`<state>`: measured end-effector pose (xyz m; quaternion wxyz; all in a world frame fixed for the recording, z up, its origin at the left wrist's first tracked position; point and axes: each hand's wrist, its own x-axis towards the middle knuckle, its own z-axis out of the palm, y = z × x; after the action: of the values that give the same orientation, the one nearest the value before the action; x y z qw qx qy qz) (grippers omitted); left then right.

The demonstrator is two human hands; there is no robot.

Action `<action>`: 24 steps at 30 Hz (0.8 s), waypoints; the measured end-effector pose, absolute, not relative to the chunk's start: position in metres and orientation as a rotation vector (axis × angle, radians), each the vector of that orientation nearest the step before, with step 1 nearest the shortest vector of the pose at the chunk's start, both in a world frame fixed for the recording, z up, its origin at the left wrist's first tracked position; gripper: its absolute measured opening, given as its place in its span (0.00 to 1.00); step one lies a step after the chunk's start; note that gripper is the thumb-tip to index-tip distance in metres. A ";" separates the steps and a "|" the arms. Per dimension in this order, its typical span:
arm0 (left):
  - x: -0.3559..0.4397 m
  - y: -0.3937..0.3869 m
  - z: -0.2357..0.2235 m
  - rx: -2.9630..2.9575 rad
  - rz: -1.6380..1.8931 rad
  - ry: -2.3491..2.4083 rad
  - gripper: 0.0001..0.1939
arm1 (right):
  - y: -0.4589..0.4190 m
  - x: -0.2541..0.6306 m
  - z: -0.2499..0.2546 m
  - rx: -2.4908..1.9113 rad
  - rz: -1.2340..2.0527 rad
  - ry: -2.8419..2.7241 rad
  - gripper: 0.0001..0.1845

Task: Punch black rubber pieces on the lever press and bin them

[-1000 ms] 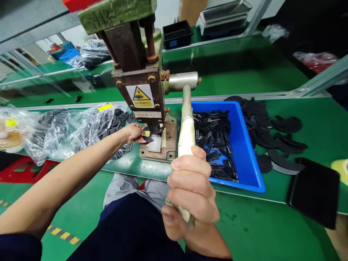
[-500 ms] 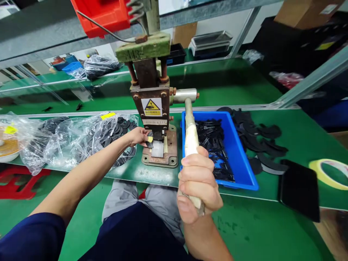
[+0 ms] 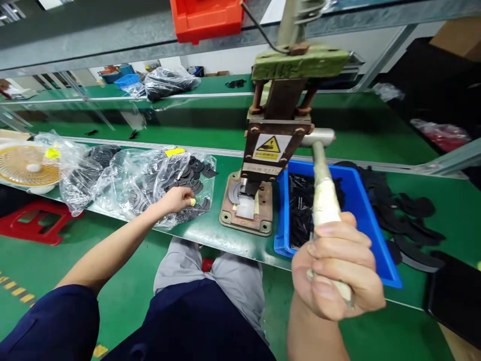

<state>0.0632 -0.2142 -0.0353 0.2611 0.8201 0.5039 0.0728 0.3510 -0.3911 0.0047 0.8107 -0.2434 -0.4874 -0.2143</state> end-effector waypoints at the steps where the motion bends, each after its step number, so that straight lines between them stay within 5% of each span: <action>1: 0.059 -0.219 -0.035 2.247 0.178 1.356 0.05 | -0.389 0.353 0.003 -0.491 -0.461 -1.036 0.22; 12: 0.065 -0.222 -0.043 1.874 0.141 1.294 0.09 | -0.393 0.349 0.007 -0.522 -0.440 -1.100 0.20; 21: 0.084 -0.181 -0.037 1.245 0.662 1.251 0.11 | -0.393 0.351 0.006 -0.568 -0.504 -1.062 0.18; 24: 0.092 -0.177 -0.036 1.166 0.729 1.124 0.24 | -0.395 0.351 0.007 -0.587 -0.495 -1.084 0.17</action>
<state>0.0920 -0.1770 -0.0360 0.6311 0.5093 0.4908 0.3184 0.3509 -0.3947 0.0069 0.7874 -0.2723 -0.5030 -0.2298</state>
